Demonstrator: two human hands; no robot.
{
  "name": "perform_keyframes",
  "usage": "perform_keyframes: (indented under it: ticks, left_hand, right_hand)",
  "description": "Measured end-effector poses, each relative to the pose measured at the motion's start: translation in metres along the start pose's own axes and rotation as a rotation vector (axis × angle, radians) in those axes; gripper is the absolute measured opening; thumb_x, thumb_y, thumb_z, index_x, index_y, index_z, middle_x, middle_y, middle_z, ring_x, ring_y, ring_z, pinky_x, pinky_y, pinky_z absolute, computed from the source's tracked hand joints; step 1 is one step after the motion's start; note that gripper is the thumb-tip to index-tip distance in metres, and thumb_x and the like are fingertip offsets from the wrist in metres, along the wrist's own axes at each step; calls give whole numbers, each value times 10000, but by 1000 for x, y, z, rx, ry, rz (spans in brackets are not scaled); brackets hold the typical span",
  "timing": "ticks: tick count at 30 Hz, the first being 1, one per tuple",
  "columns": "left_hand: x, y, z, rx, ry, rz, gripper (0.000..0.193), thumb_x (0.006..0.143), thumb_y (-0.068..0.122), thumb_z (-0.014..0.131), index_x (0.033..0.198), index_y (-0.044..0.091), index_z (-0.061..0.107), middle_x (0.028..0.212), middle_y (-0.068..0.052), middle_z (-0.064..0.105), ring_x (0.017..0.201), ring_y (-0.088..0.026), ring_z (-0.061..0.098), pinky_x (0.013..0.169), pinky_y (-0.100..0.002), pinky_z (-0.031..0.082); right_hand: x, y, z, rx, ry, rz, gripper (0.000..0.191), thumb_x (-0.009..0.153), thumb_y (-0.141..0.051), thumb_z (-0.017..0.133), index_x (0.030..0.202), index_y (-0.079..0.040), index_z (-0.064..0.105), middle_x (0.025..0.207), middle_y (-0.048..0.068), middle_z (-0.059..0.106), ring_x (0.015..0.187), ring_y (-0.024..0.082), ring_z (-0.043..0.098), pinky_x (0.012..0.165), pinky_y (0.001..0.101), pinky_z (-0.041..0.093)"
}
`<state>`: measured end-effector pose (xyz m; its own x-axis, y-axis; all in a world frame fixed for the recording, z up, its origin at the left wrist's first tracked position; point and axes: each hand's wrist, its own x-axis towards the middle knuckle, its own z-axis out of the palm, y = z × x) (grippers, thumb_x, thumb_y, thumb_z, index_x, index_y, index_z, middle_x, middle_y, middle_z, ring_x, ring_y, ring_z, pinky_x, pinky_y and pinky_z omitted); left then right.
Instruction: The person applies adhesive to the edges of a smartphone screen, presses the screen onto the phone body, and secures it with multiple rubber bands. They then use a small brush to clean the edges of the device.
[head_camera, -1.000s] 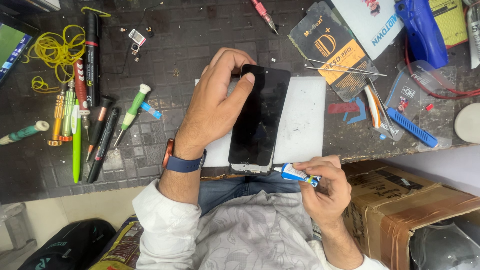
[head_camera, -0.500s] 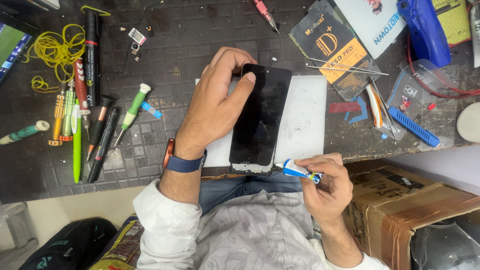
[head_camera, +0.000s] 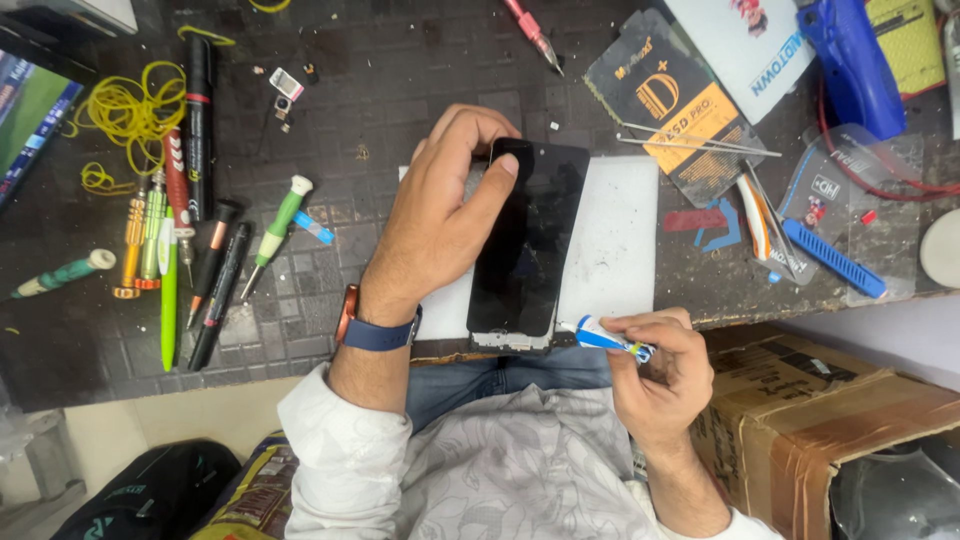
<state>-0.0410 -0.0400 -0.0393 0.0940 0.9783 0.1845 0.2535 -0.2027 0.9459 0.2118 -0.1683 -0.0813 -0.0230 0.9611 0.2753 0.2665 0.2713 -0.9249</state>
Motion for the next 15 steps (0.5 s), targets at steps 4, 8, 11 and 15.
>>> perform_keyframes:
  ticks: [4, 8, 11, 15]
  left_hand:
    - [0, 5, -2, 79, -4, -2, 141, 1018, 139, 593, 1124, 46, 587, 1206, -64, 647, 1107, -228, 645, 1019, -391, 457]
    - [1, 8, -2, 82, -36, 5, 160, 1010, 151, 598, 1139, 57, 578, 1267, -51, 655, 1144, -216, 658, 1023, -389, 458]
    - [3, 12, -2, 121, -49, 59, 199, 1001, 158, 614, 1155, 46, 558, 1324, -61, 645, 1191, -247, 637, 1011, -378, 445]
    - [6, 17, 4, 208, -86, 159, 196, 963, 150, 645, 1109, 50, 561, 1305, -77, 646, 1176, -266, 630, 1023, -392, 408]
  right_hand:
    - [0, -1, 1, 9, 18, 14, 250, 960, 63, 671, 1127, -7, 499, 1044, 173, 669, 1001, 195, 675, 907, 295, 576]
    - [0, 1, 1, 33, 21, 23, 256, 970, 84, 655, 1138, -7, 485, 1061, 180, 658, 1002, 198, 672, 921, 300, 569]
    - [4, 3, -2, -4, 5, -10, 274, 956, 103, 649, 1132, -14, 473, 1039, 178, 679, 987, 192, 633, 897, 295, 555]
    - [1, 4, -10, 129, 54, 63, 238, 982, -16, 647, 1144, -11, 472, 1035, 161, 629, 949, 177, 630, 852, 286, 559]
